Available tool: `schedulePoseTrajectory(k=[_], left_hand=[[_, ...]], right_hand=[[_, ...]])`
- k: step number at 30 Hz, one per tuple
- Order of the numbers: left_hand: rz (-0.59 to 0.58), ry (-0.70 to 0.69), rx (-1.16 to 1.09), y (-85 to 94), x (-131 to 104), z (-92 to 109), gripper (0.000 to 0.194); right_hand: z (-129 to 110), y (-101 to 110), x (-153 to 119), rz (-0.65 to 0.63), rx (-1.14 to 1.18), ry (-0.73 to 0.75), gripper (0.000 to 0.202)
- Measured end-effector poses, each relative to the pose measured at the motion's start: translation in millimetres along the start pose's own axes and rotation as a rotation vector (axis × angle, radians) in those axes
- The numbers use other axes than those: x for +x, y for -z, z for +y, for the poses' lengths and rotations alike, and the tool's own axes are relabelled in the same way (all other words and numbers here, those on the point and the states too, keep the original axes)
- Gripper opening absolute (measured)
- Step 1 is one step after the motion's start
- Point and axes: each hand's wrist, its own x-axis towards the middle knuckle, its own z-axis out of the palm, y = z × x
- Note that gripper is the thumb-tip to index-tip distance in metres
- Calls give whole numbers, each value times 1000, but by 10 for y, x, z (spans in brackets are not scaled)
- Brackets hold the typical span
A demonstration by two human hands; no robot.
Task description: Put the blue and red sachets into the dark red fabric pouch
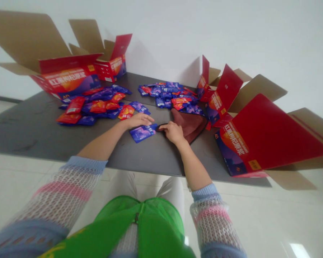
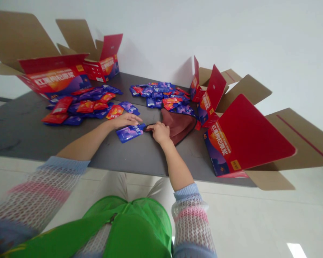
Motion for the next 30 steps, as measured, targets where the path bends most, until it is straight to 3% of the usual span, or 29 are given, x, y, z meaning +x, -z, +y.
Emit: schedulePoseTrajectory(k=[4, 9, 12, 16, 20, 25, 28, 30], left_hand=[[-140, 21, -54, 117, -9, 6, 65], [-167, 69, -58, 185, 32, -45, 69], [-144, 37, -124, 151, -7, 12, 60], [-88, -93, -313, 34, -59, 118, 31], [-84, -170, -413, -170, -23, 158, 31], [3, -191, -517, -481, 50, 167, 31], [163, -226, -672, -604, 89, 169, 34], [293, -204, -773, -641, 123, 157, 35]], right_hand=[[69, -8, 20, 67, -12, -101, 41], [76, -37, 41, 78, 5, -118, 39], [75, -47, 50, 80, 27, -144, 38], [86, -80, 76, 92, 151, -242, 35], [132, -167, 140, 157, 354, -288, 29], [65, -290, 154, 378, 603, -147, 30], [-86, -335, 87, 504, 617, 9, 34], [-187, -359, 40, 510, 576, 78, 39]])
